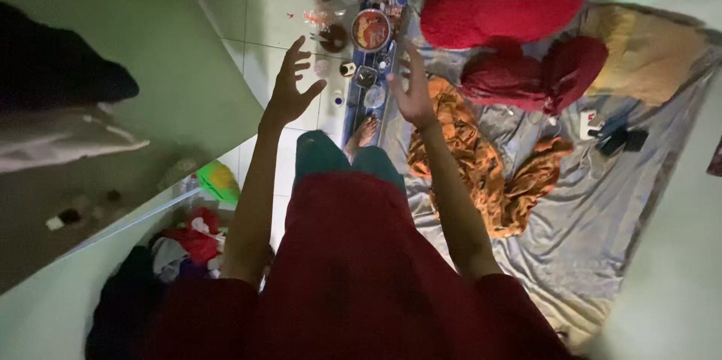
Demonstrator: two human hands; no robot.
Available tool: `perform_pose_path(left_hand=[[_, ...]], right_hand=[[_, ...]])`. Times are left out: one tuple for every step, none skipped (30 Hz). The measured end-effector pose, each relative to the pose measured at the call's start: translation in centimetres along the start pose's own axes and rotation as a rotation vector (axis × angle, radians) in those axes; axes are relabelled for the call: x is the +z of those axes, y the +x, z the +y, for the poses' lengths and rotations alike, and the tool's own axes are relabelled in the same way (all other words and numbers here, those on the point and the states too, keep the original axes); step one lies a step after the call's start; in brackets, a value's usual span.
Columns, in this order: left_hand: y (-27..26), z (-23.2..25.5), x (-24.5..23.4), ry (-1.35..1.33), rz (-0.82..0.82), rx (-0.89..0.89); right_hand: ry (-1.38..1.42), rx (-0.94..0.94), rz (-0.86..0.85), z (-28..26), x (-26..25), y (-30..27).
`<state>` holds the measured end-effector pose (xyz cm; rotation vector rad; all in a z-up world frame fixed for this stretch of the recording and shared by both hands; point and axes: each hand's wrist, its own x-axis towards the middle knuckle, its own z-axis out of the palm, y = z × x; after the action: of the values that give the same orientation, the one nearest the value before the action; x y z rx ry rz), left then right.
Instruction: Tidying up a bedroom by collecting trash and organizing items on the floor and bed.
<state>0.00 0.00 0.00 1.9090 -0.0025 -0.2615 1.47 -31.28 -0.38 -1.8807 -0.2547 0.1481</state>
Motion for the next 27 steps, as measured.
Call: perform_pose_path(left_hand=[[0.7, -0.2, 0.1, -0.003, 0.004, -0.006], [1.4, -0.3, 0.1, -0.006, 0.011, -0.032], [1.9, -0.6, 0.0, -0.008, 0.019, -0.060], [2.5, -0.9, 0.0, -0.010, 0.023, -0.069], [3.1, -1.2, -0.2, -0.039, 0.028, -0.062], [3.8, -1.5, -0.4, -0.067, 0.034, -0.054], [4.8, -1.9, -0.7, -0.067, 0.036, -0.056], [5.9, -2.4, -1.1, -0.073, 0.024, -0.066], [6.9, -2.9, -1.4, -0.080, 0.007, -0.078], [8.0, -4.0, -1.7, -0.082, 0.005, -0.082], [9.3, -5.3, -2.2, -0.076, 0.012, -0.062], [10.8, -6.6, -2.7, -0.071, 0.020, -0.041], [12.1, -7.4, -2.9, -0.072, 0.021, -0.045], [13.6, -8.3, -3.2, -0.073, -0.022, -0.089], [16.2, -9.5, -3.8, -0.067, -0.062, -0.119], [18.0, -11.6, -4.0, -0.062, -0.059, -0.108], [18.4, -13.9, -3.9, -0.056, -0.059, -0.103], [18.7, -16.4, -3.5, -0.050, -0.060, -0.097], [20.2, -19.5, -3.3, -0.043, -0.058, -0.088], [21.8, -22.8, -2.9, 0.018, -0.047, -0.054], [22.8, -26.0, -2.4, 0.077, -0.051, -0.030], [24.2, -28.2, -2.0, 0.081, -0.063, -0.031], [25.6, -30.6, -1.6, 0.056, -0.047, -0.071], [26.8, -33.0, -1.0, 0.032, -0.031, -0.112], [28.1, -36.0, -0.2, 0.035, -0.031, -0.110], [29.2, -39.0, 0.5, 0.074, -0.029, -0.088], [30.2, -42.0, 1.3, 0.111, -0.034, -0.063]], right_hand=[[0.000, 0.003, -0.007, 0.2, -0.1, 0.9], [0.015, 0.028, -0.015, 0.4, -0.1, 1.9], [0.032, 0.055, -0.024, 0.6, 0.2, 2.7], [0.034, 0.060, -0.032, 1.2, 0.3, 3.5], [-0.001, 0.065, -0.041, 1.7, 0.5, 4.3], [-0.036, 0.070, -0.051, 2.2, 0.7, 5.2], [-0.035, 0.071, -0.053, 2.6, 1.0, 6.2], [-0.068, 0.035, -0.058, 3.0, 1.3, 7.2], [-0.102, 0.003, -0.060, 3.5, 1.6, 8.2], [-0.102, 0.009, -0.061, 4.0, 2.2, 8.9], [-0.106, 0.024, -0.047, 4.7, 2.9, 9.9], [-0.110, 0.040, -0.033, 5.5, 3.7, 10.9], [-0.110, 0.043, -0.036, 7.0, 4.4, 11.3], [-0.124, 0.056, -0.023, 8.6, 5.0, 11.9], [-0.138, 0.056, -0.001, 10.7, 5.9, 13.4], [-0.137, 0.045, 0.006, 13.0, 6.9, 15.6], [-0.142, 0.057, 0.031, 15.2, 8.1, 16.2], [-0.146, 0.068, 0.057, 17.5, 9.4, 16.6], [-0.144, 0.060, 0.063, 19.8, 10.5, 18.5], [-0.192, 0.053, 0.099, 22.1, 11.4, 20.3], [-0.239, 0.065, 0.137, 24.4, 12.5, 21.3], [-0.235, 0.074, 0.146, 26.4, 13.4, 22.4], [-0.296, 0.055, 0.173, 28.6, 14.3, 23.6], [-0.358, 0.036, 0.200, 30.8, 15.2, 24.5], [-0.356, 0.034, 0.203, 33.7, 16.1, 25.6], [-0.368, 0.031, 0.207, 36.5, 17.0, 26.5], [-0.383, 0.032, 0.217, 39.3, 17.9, 27.1]])
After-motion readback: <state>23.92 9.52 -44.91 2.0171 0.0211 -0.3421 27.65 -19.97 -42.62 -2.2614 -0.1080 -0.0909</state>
